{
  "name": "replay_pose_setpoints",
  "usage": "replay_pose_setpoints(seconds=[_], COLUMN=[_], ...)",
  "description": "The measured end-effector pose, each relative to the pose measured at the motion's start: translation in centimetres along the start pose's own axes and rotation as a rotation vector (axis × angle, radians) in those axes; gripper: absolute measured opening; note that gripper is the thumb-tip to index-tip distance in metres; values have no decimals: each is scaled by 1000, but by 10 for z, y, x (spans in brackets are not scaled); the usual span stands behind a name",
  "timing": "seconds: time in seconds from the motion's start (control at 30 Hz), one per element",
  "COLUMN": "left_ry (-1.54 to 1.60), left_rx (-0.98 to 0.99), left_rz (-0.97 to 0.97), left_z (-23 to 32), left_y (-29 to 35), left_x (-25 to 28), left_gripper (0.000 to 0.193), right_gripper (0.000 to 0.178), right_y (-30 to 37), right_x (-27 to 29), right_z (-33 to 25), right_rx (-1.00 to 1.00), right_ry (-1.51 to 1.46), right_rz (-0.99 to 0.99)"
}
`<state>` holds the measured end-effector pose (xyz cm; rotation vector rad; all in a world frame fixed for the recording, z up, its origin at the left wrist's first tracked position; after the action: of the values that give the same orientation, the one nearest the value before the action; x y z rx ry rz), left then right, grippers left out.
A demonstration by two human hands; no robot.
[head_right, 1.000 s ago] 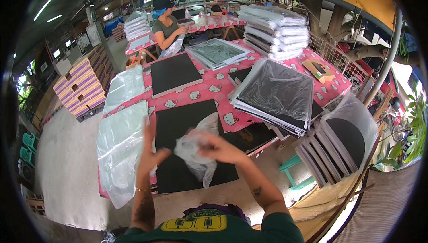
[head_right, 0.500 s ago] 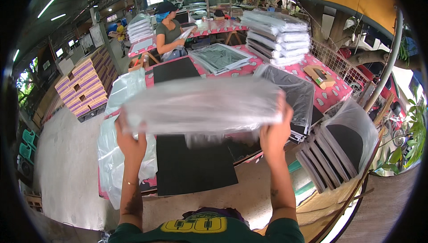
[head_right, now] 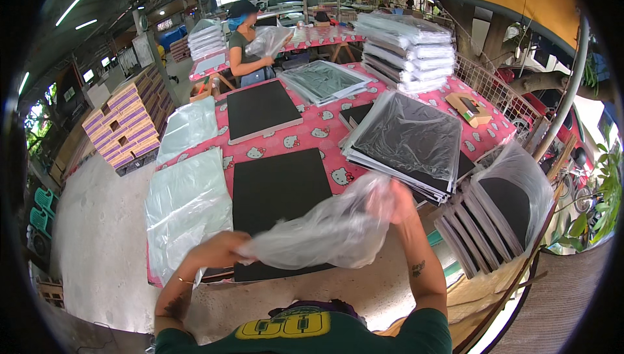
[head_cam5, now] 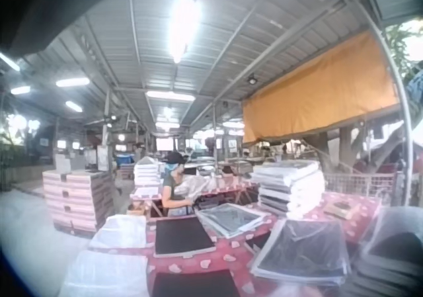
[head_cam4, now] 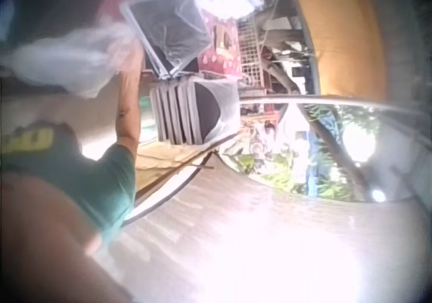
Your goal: The person packs rectangular items into plastic bags by hand and stacks the packaged items onto a pile.
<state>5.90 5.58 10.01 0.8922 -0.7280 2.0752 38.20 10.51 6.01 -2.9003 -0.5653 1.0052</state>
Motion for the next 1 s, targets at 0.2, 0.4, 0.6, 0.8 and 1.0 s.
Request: replay_pose_setpoints(seconds=[0.2,0.4,0.6,0.8,1.0], left_ry=[1182,933,1331,1396,371], left_rx=[192,-5,7,275,434], left_rz=[31,454,107,948,-371], left_z=[-38,-42,-62,-23,-125], left_y=[35,61,56,43,130], left_x=[17,48,11,61,-77], left_gripper=[26,35,49,40,32], right_gripper=[20,31,44,30,25], right_y=[11,19,22,41,37], right_x=[0,-2,0,3,53], right_z=[51,53,49,112,103], right_rx=[-127,-237,-10,-370,-146], right_ry=[184,-324,-146,795,16], right_rz=[-64,-24,610,-381,79])
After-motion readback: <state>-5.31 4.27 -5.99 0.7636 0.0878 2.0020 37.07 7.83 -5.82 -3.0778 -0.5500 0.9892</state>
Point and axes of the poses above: each hand's wrist, its own y-axis away from the middle knuckle, its own x-axis out of the back of the hand, z = x × y, the point moved 9 cm from there along -y, towards the middle knuckle, and after that the axes turned 4 degrees about z, right-handed, at the moved point
